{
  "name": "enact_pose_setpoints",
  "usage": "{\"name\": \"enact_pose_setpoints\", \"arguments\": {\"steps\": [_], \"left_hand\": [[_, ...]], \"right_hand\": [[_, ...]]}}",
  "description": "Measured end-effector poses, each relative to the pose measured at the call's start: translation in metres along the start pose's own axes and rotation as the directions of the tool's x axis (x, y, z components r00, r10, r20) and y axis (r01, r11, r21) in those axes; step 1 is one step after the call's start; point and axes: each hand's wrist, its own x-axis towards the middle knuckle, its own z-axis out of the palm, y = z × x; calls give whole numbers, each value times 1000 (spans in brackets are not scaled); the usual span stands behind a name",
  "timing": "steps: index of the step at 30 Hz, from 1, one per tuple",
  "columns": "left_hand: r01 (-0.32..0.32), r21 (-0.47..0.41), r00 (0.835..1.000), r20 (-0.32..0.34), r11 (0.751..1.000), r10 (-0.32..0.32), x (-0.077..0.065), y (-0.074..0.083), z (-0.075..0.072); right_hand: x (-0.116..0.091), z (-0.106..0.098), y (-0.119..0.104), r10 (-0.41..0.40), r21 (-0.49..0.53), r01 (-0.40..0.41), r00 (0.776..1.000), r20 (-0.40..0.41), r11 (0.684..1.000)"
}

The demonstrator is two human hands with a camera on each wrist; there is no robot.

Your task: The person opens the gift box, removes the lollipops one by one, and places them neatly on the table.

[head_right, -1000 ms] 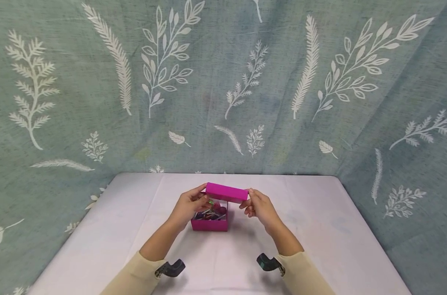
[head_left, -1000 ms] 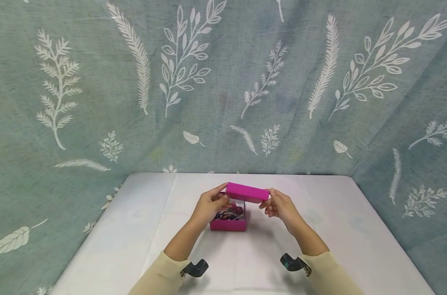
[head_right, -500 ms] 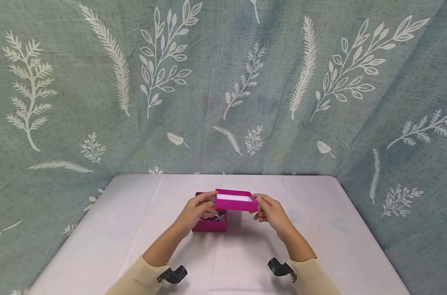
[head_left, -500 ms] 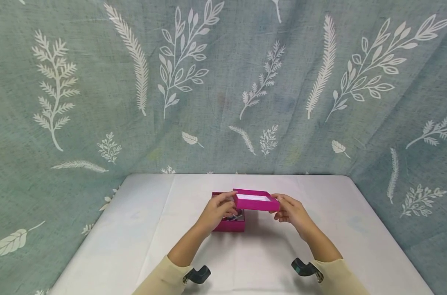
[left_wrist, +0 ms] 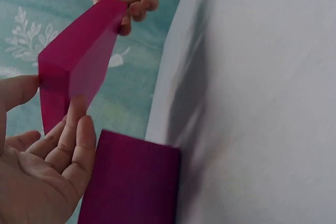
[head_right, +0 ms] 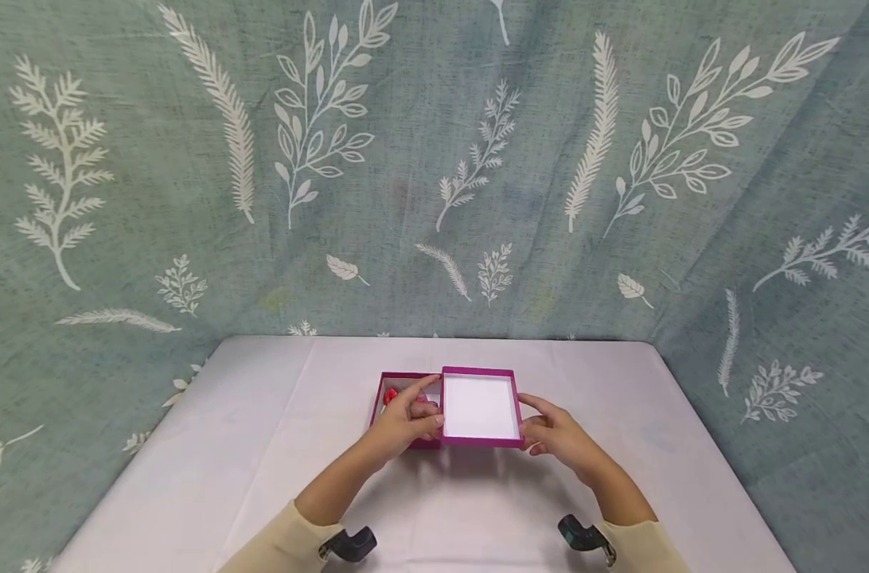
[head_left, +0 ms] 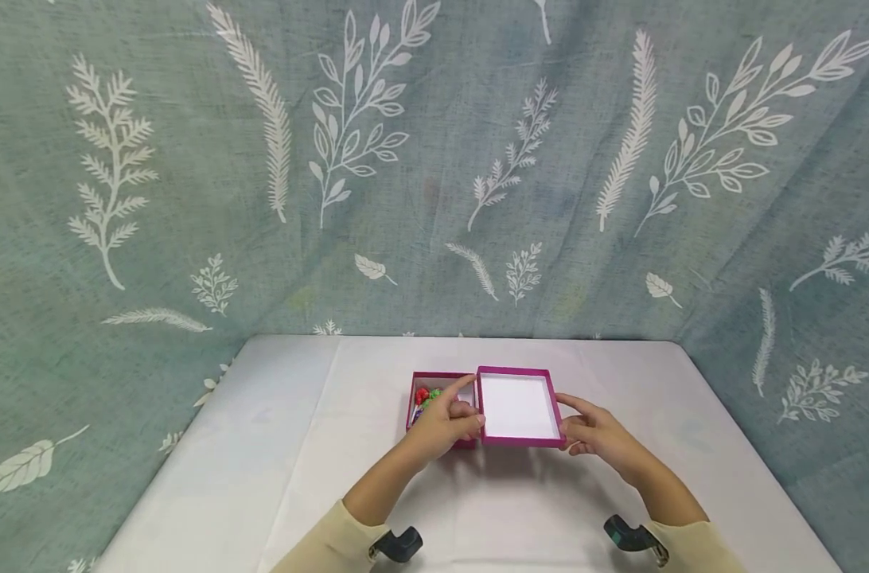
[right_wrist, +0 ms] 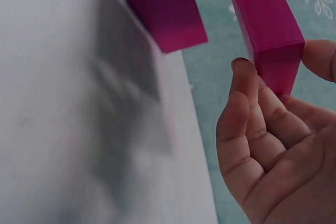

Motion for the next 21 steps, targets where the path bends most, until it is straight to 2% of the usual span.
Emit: {"name": "enact_pose_setpoints", "arguments": {"steps": [3,8,12,16,21], "left_hand": [[26,-20,999,47,999,-25,-1,-3,9],[49,-26,996,82,998,-47,0,-6,25],[58,-34,993,104,998,-54,2,-10,37],[69,-13,988,138,998,-66,2,-15,51],[85,30,980,177,996,-89,3,-23,70]], "right_hand": [[-7,-6,6,15,12,-15,1000,5,1000],[-20,-20,17,16,75,-19,999,48,997],[-29,-30,25,28,78,-34,997,73,996],[-36,-36,33,62,42,-64,997,37,997],[-41,-42,47,111,-32,-114,991,-67,993]]}}
